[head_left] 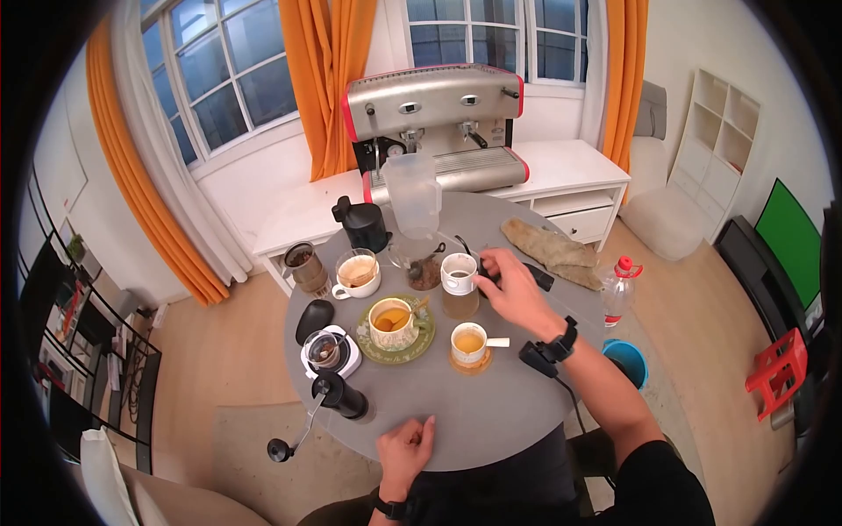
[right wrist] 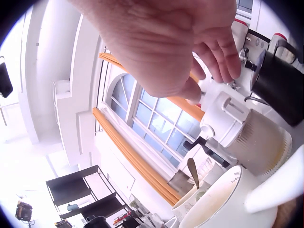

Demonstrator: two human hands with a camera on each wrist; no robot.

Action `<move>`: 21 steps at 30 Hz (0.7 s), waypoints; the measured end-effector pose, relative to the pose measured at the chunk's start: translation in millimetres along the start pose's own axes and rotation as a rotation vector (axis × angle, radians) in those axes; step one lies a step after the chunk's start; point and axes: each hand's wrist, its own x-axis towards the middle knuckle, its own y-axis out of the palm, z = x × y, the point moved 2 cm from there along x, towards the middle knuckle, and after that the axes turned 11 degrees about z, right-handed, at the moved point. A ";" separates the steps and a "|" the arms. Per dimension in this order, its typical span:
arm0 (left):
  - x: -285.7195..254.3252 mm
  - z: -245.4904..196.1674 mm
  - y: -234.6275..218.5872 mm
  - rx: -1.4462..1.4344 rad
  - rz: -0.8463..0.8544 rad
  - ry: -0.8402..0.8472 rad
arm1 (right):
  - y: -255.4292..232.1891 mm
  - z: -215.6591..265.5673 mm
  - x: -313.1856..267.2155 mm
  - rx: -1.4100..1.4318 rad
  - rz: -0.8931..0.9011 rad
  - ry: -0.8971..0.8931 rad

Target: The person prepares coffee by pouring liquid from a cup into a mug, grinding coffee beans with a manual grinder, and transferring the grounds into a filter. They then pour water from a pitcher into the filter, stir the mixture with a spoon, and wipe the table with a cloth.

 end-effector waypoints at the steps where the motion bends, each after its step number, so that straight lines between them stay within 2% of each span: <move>1: -0.3 0.1 0.1 0.001 0.004 -0.001 | -6.6 -0.6 -7.2 0.037 0.041 0.016; 2: -0.6 0.5 0.5 0.001 0.009 -0.002 | -8.6 -3.1 -16.7 0.039 0.040 -0.011; 6: -1.0 3.1 3.4 0.008 0.030 -0.014 | -12.9 -20.3 -52.9 -0.093 0.376 0.092; 9: -0.7 3.8 3.9 0.035 0.034 -0.008 | -7.4 -25.2 -66.9 0.130 0.612 0.274; 15: -0.1 -0.4 2.6 0.045 0.008 0.012 | 13.0 -24.7 -72.9 0.464 0.672 0.412; 18: -0.5 1.1 3.9 0.027 0.011 0.004 | 12.5 -22.9 -73.5 0.669 0.768 0.564; 21: 0.2 2.1 5.2 0.015 0.011 0.002 | 15.4 -21.1 -77.2 0.854 0.787 0.676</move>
